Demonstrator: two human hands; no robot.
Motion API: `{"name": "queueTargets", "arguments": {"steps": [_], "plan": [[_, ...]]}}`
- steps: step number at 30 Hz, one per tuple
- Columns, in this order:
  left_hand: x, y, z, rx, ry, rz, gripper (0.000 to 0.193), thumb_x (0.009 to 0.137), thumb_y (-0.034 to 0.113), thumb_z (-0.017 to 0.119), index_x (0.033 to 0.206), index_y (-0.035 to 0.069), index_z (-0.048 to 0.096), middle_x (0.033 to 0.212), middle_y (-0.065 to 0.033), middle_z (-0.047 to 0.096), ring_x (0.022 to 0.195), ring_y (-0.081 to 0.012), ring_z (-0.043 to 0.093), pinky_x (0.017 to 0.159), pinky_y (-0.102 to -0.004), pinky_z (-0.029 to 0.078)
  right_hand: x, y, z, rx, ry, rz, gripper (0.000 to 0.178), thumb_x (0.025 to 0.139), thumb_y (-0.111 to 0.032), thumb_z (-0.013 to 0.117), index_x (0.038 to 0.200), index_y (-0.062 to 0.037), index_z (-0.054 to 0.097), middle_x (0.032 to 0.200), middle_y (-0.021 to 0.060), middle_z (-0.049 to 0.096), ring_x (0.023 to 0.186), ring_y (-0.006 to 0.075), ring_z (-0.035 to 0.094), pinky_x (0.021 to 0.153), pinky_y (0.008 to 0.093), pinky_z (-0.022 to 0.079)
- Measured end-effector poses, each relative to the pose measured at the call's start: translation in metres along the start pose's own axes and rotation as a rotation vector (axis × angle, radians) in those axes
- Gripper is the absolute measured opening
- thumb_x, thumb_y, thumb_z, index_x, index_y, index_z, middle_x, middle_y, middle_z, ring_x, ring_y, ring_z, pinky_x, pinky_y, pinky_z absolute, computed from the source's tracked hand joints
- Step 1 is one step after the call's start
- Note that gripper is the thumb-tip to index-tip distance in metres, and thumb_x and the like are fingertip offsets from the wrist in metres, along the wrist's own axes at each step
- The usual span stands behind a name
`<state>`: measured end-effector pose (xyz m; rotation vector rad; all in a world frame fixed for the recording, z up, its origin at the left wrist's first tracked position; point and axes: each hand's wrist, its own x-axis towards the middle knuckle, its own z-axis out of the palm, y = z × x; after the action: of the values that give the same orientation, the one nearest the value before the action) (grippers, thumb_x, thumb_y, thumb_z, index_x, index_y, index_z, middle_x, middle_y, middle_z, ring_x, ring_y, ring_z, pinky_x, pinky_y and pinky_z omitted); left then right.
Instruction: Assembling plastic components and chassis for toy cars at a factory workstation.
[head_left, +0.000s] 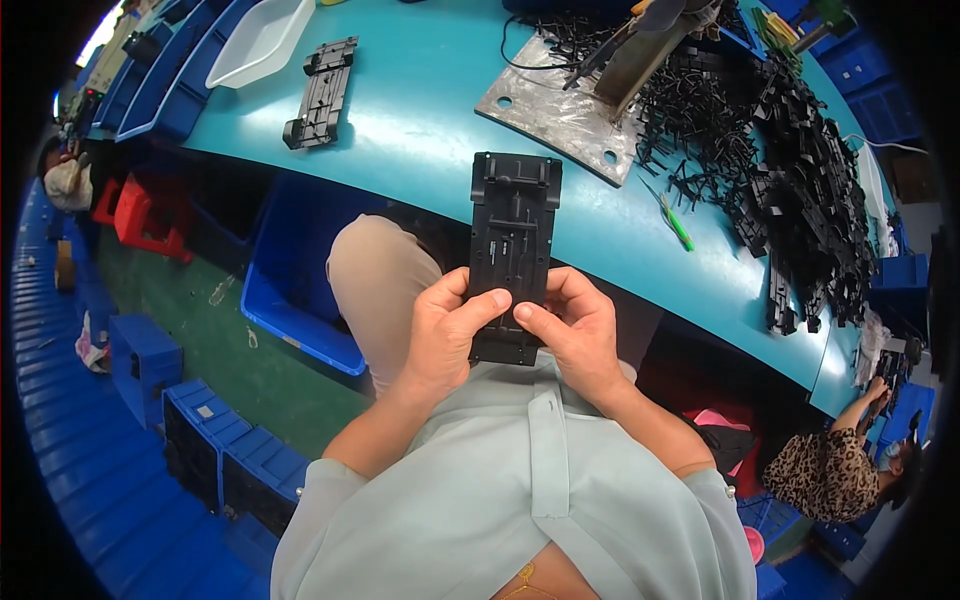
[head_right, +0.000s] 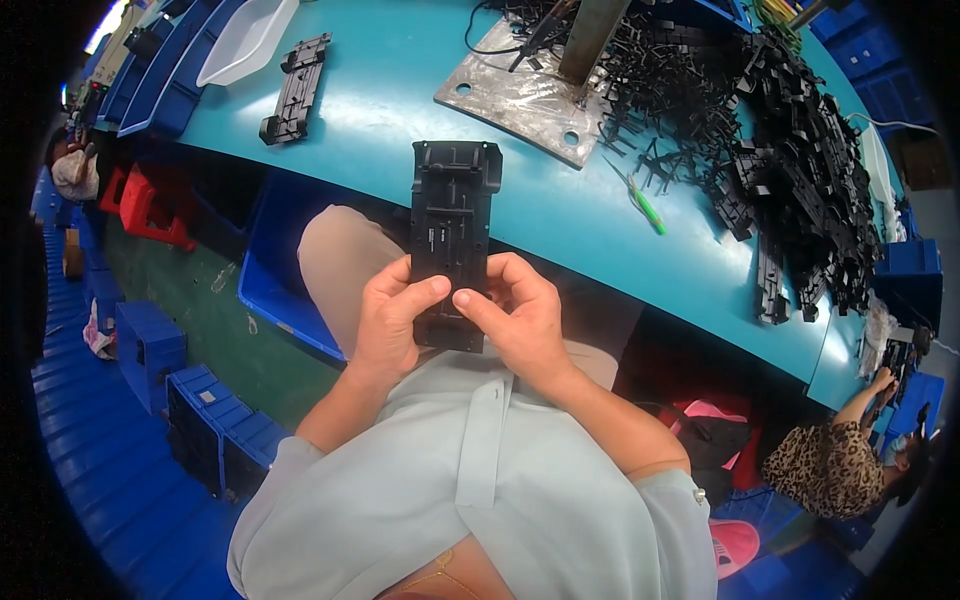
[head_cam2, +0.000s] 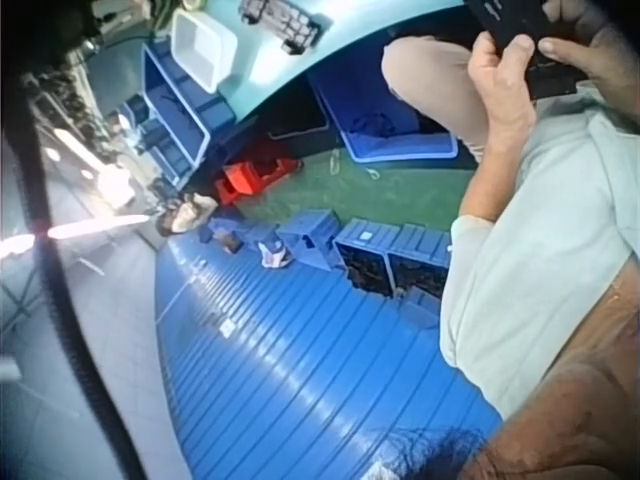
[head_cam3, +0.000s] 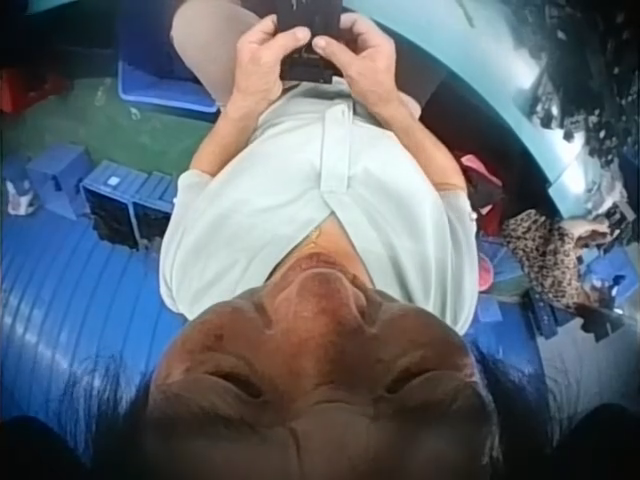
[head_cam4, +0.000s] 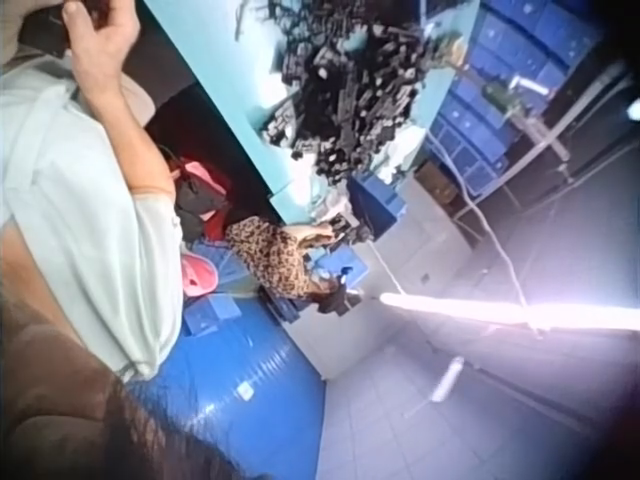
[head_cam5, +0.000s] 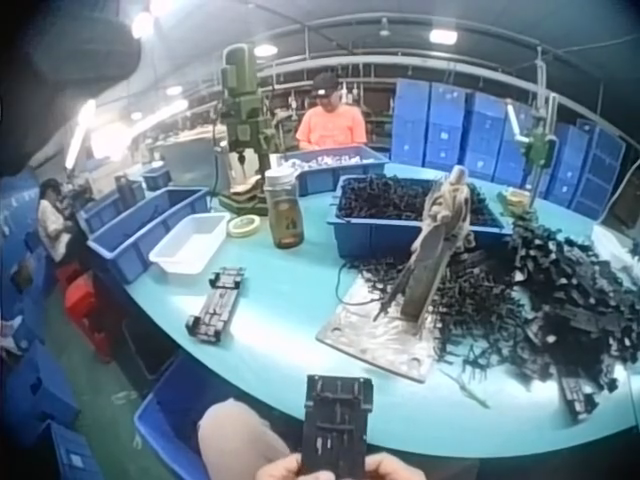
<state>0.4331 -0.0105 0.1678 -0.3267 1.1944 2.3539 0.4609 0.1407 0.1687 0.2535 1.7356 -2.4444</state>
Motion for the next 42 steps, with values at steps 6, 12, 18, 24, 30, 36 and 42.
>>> {"name": "queueTargets", "arguments": {"steps": [6, 12, 18, 24, 30, 36, 42], "plan": [[0.002, 0.004, 0.000, 0.077, -0.008, -0.010, 0.015, 0.084, 0.003, 0.057, 0.099, 0.000, 0.057, 0.091, -0.0105, 0.063, 0.077, -0.0170, 0.064, 0.069, -0.0319, 0.056, 0.000, -0.006, -0.001, 0.055, -0.020, 0.059, 0.017, 0.085, -0.004, 0.065, 0.099, -0.0008, 0.058, 0.091, 0.0027, 0.064, 0.079, 0.0063, 0.060, 0.067, 0.0214, 0.050], [0.005, 0.007, -0.001, 0.103, -0.029, 0.096, 0.020, 0.084, -0.002, 0.061, 0.102, -0.001, 0.054, 0.093, -0.0076, 0.063, 0.080, -0.0105, 0.060, 0.073, -0.0250, 0.052, 0.003, -0.008, 0.001, 0.064, -0.002, 0.150, 0.014, 0.086, -0.008, 0.064, 0.098, -0.0012, 0.060, 0.086, 0.0026, 0.065, 0.075, 0.0076, 0.060, 0.063, 0.0228, 0.051], [0.005, 0.004, -0.007, 0.208, -0.125, 0.205, 0.026, 0.085, -0.002, 0.061, 0.108, -0.001, 0.049, 0.099, -0.0088, 0.060, 0.090, -0.0116, 0.058, 0.079, -0.0249, 0.050, 0.004, -0.005, 0.002, 0.092, 0.020, 0.210, 0.016, 0.085, -0.011, 0.065, 0.097, -0.0009, 0.063, 0.085, 0.0027, 0.065, 0.072, 0.0071, 0.059, 0.058, 0.0226, 0.050], [-0.002, 0.000, -0.013, 0.072, -0.039, 0.277, 0.027, 0.085, -0.003, 0.060, 0.109, -0.001, 0.049, 0.104, -0.0107, 0.057, 0.095, -0.0134, 0.056, 0.084, -0.0263, 0.048, 0.003, 0.007, 0.002, 0.068, 0.089, 0.105, 0.012, 0.085, -0.010, 0.066, 0.092, -0.0010, 0.064, 0.081, 0.0034, 0.065, 0.067, 0.0051, 0.057, 0.054, 0.0202, 0.047], [-0.006, -0.006, -0.018, 0.201, 0.023, 0.267, 0.013, 0.084, -0.002, 0.062, 0.095, -0.001, 0.055, 0.102, -0.0080, 0.057, 0.088, -0.0109, 0.055, 0.081, -0.0253, 0.046, 0.001, 0.012, 0.003, -0.039, 0.122, -0.033, 0.008, 0.084, -0.008, 0.067, 0.084, -0.0004, 0.064, 0.081, -0.0011, 0.058, 0.063, 0.0027, 0.049, 0.051, 0.0189, 0.043], [-0.006, -0.006, -0.016, 0.097, 0.066, 0.143, 0.004, 0.083, -0.001, 0.060, 0.079, 0.000, 0.058, 0.100, -0.0065, 0.058, 0.087, -0.0112, 0.055, 0.080, -0.0260, 0.044, -0.005, 0.015, 0.007, -0.125, 0.166, -0.130, 0.009, 0.083, -0.008, 0.068, 0.089, -0.0012, 0.068, 0.080, 0.0004, 0.055, 0.069, 0.0059, 0.047, 0.055, 0.0215, 0.040], [-0.005, -0.005, -0.015, 0.094, 0.062, 0.087, 0.005, 0.080, -0.001, 0.059, 0.075, 0.001, 0.058, 0.100, -0.0070, 0.058, 0.086, -0.0130, 0.054, 0.080, -0.0284, 0.043, -0.009, 0.017, 0.006, -0.121, 0.164, -0.125, 0.012, 0.081, -0.007, 0.068, 0.093, -0.0027, 0.069, 0.077, 0.0007, 0.056, 0.074, 0.0086, 0.048, 0.063, 0.0238, 0.040]]}}
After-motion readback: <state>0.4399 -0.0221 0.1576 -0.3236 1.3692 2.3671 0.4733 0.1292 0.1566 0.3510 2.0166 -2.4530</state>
